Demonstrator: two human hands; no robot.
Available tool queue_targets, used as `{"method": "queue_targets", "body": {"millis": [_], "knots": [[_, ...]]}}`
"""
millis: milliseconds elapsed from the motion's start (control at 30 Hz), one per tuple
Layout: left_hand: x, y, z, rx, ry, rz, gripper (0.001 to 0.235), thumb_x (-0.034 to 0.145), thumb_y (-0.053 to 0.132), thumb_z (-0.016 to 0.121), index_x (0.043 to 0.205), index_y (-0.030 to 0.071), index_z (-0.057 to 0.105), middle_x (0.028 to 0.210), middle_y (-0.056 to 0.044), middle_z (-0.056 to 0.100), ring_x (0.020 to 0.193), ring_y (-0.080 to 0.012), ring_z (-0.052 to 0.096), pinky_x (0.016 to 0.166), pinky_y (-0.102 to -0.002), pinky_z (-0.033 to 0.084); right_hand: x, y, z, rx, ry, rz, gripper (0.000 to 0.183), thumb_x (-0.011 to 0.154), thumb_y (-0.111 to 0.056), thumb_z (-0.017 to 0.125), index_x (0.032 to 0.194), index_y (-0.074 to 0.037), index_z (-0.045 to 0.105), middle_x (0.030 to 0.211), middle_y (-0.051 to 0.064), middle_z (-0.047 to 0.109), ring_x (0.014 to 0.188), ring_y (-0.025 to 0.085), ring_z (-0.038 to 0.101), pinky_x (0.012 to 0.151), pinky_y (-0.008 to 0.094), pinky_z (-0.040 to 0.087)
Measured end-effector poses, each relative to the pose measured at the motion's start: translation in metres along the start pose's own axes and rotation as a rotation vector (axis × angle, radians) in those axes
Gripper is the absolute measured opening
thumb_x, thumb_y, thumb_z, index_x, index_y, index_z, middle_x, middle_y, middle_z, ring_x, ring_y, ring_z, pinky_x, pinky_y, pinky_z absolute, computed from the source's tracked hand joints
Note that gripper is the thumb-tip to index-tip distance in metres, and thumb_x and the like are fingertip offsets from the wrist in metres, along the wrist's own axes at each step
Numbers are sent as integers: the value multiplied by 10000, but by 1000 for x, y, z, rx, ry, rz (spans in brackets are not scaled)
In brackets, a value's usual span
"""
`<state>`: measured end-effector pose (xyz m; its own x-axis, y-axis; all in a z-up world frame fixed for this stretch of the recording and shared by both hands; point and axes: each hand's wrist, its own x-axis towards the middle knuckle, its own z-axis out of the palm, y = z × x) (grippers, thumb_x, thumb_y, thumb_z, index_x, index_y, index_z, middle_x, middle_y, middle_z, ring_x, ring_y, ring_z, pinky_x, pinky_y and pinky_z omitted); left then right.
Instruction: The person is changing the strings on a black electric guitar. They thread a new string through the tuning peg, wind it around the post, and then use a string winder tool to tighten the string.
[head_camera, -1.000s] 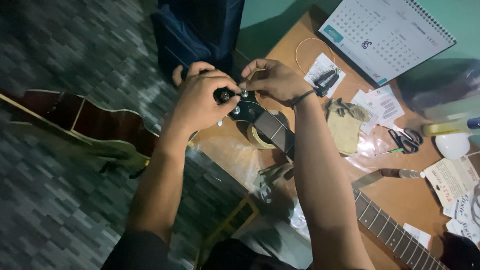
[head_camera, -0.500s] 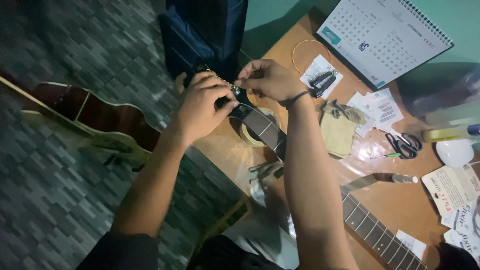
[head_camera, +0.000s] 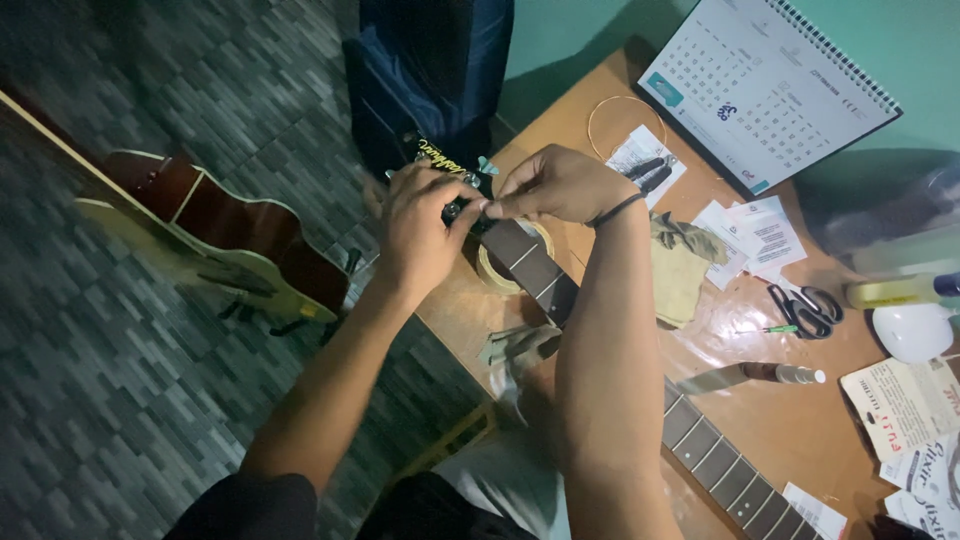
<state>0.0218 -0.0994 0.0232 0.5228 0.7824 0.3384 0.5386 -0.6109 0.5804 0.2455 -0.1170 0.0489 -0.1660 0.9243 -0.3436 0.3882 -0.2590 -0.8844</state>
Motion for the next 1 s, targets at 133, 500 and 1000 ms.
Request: {"method": "queue_targets", "body": {"millis": [133, 500, 1000], "knots": [[1, -32, 37, -37, -5, -24, 134, 1003, 352, 715, 1011, 218, 720, 1090, -89, 667, 1287, -403, 555, 1068, -570, 398, -1, 0, 5, 168, 15, 20, 89, 842, -111, 832, 869, -49, 775, 572, 91, 658, 493, 108, 629, 502, 206, 547], [-11, -19, 29, -224, 214, 19, 374, 866, 294, 814, 1157, 182, 608, 1100, -50, 724, 1129, -361, 644, 1055, -759, 247, -28, 33, 67, -222, 690, -17, 187, 909, -223, 719, 1064, -297, 794, 810, -33, 736, 753, 162, 734, 683, 265, 546], [-10, -52, 58, -5, 246, 159, 375, 886, 308, 729, 1241, 190, 706, 1172, -44, 656, 1149, -304, 645, 995, -587, 400, -60, 16, 102, -565, 775, -235, 147, 943, -71, 662, 1043, -139, 745, 807, 135, 710, 793, 400, 725, 671, 458, 588]]}}
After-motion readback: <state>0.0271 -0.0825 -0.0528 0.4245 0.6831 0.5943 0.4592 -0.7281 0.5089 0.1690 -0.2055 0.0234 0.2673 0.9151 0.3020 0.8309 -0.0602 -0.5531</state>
